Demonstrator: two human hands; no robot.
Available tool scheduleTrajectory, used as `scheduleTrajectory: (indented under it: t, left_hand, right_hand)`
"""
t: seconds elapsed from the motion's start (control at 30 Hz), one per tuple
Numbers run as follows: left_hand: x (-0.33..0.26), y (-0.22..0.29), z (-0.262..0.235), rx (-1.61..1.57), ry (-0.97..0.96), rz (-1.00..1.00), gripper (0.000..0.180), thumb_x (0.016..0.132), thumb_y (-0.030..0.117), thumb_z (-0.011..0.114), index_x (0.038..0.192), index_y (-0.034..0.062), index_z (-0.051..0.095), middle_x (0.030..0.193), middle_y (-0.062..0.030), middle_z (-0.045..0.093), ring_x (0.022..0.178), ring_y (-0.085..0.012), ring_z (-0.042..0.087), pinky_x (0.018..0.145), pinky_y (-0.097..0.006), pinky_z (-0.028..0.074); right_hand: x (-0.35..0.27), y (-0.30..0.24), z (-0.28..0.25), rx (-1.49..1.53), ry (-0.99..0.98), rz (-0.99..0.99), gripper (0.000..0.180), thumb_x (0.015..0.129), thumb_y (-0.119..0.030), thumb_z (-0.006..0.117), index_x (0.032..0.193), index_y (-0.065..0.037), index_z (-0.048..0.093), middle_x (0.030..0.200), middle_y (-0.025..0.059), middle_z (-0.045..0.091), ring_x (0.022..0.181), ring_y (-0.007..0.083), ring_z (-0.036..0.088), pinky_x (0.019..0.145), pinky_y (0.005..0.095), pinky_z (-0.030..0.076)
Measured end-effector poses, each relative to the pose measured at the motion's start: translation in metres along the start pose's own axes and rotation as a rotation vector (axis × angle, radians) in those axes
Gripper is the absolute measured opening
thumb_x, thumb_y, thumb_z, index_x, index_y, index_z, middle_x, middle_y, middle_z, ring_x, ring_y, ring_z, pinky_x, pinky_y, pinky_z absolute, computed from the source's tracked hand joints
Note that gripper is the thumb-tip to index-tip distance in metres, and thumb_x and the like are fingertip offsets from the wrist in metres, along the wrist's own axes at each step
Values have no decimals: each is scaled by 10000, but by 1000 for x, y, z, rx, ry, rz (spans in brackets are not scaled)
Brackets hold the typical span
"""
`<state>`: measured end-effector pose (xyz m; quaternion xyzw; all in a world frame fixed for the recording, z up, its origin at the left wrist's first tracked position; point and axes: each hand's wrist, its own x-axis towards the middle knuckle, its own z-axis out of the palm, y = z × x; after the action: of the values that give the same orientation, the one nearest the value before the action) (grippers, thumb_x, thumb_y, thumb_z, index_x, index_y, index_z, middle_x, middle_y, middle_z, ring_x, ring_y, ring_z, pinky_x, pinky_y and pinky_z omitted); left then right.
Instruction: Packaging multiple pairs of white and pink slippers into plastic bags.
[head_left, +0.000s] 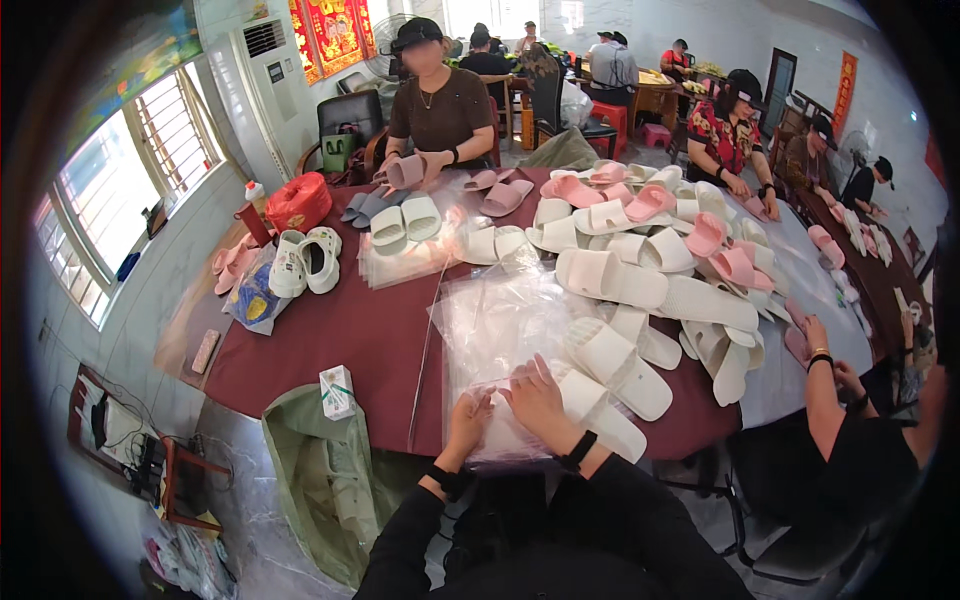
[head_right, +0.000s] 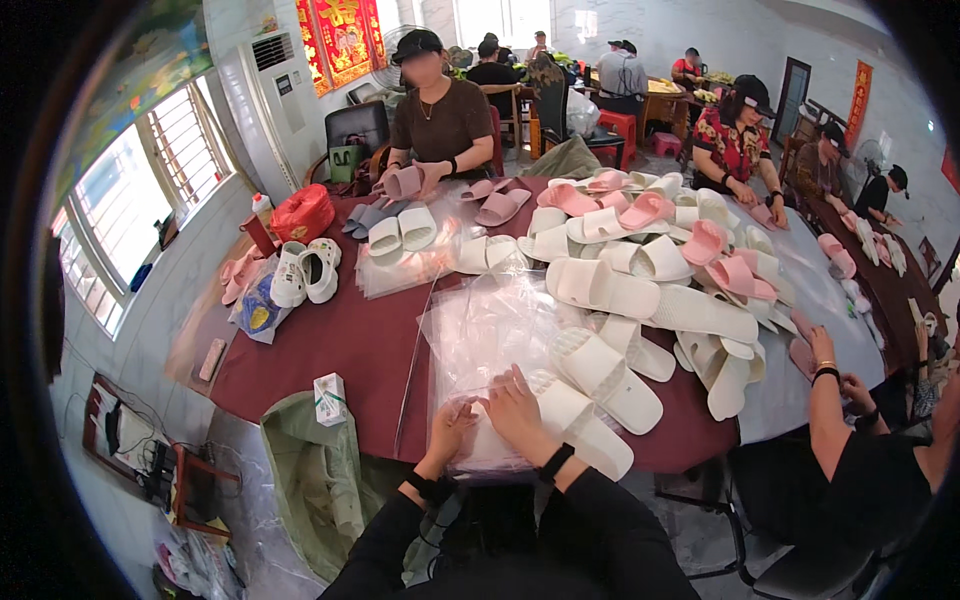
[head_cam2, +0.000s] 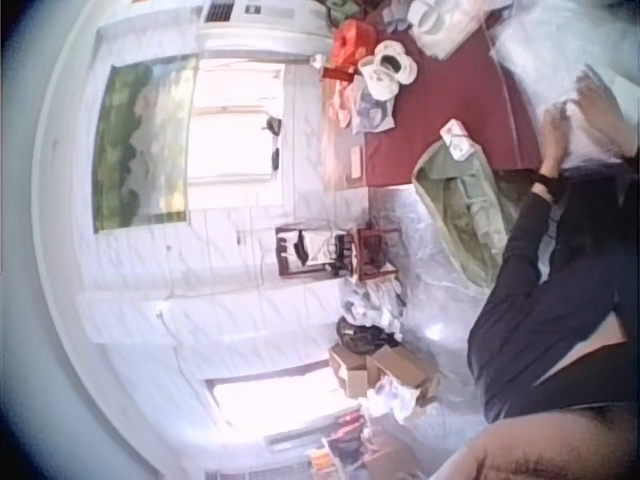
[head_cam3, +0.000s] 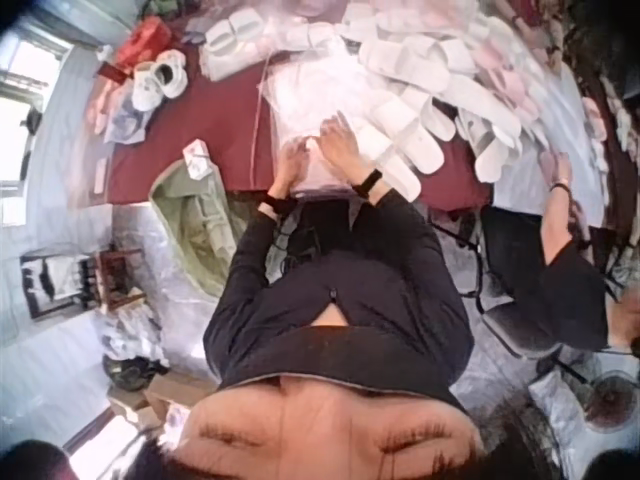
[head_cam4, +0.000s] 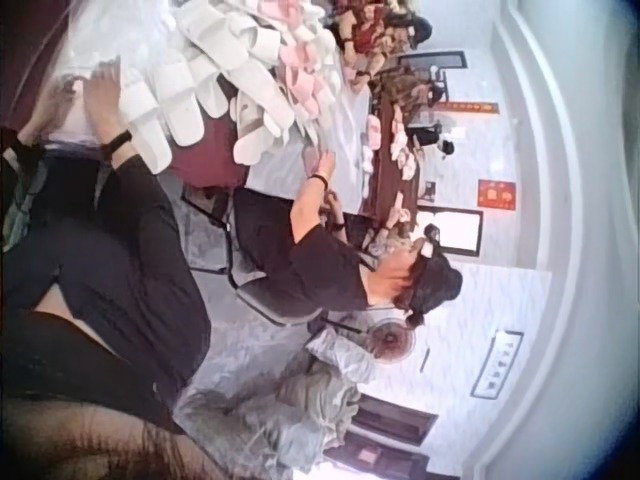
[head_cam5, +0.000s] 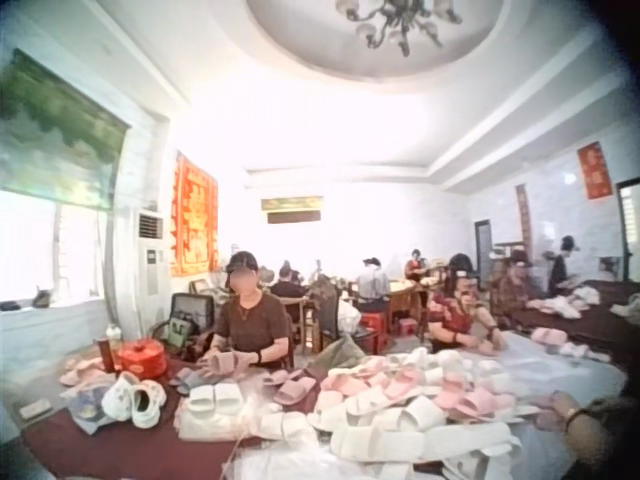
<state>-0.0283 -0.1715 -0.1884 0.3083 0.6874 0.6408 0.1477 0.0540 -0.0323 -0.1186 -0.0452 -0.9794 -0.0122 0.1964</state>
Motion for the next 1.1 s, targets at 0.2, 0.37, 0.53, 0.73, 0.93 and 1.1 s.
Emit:
scheduleTrajectory:
  t: [0.2, 0.37, 0.53, 0.73, 0.93, 1.1]
  left_hand:
    - [2, 19, 11, -237, 133, -248, 302, 976, 256, 437, 1168, 49, 546, 936, -69, 608, 785, -148, 607, 662, -252, 510]
    - [4, 44, 13, -553, 483, -141, 304, 978, 102, 363, 1260, 11, 427, 1116, -159, 565, 819, -227, 652, 675, -302, 563]
    - [-1, 46, 13, -455, 465, -26, 317, 965, 40, 341, 1270, 0, 421, 1253, -178, 465, 820, -235, 649, 676, -302, 577]
    - [-15, 24, 10, -306, 405, -80, 362, 976, 90, 360, 1328, 12, 374, 1284, -179, 443, 842, -240, 648, 699, -310, 567]
    - [-18, -2, 19, -401, 294, -191, 384, 958, 56, 388, 1338, 18, 352, 1292, -143, 439, 863, -239, 646, 717, -307, 554]
    - [-18, -5, 26, -183, 271, -64, 398, 897, -59, 419, 1289, -8, 380, 1305, -142, 412, 872, -240, 641, 723, -301, 553]
  right_hand:
    - [-33, 8, -12, -76, 34, 93, 543, 827, -408, 567, 1099, 61, 580, 1378, 186, 386, 1125, 306, 481, 1026, 434, 290]
    - [-34, 7, -43, 311, -138, 581, 617, 834, -394, 565, 1251, 49, 462, 1272, 220, 496, 1063, 319, 529, 922, 419, 358]
    - [-66, 24, -29, 462, 279, 312, 482, 820, -258, 580, 1210, 17, 509, 1033, 174, 631, 1009, 293, 558, 888, 403, 388]
    - [-125, 63, -40, 598, 205, 300, 487, 692, -158, 663, 1135, 4, 542, 1104, 186, 568, 1070, 355, 496, 939, 449, 363]
    - [-124, 112, -30, 231, 43, 659, 665, 637, -221, 714, 1215, -25, 452, 1240, 162, 462, 1119, 343, 435, 874, 482, 379]
    - [-93, 113, -1, 233, -40, 662, 336, 671, -181, 647, 981, -55, 609, 1147, 128, 518, 1031, 347, 469, 825, 450, 398]
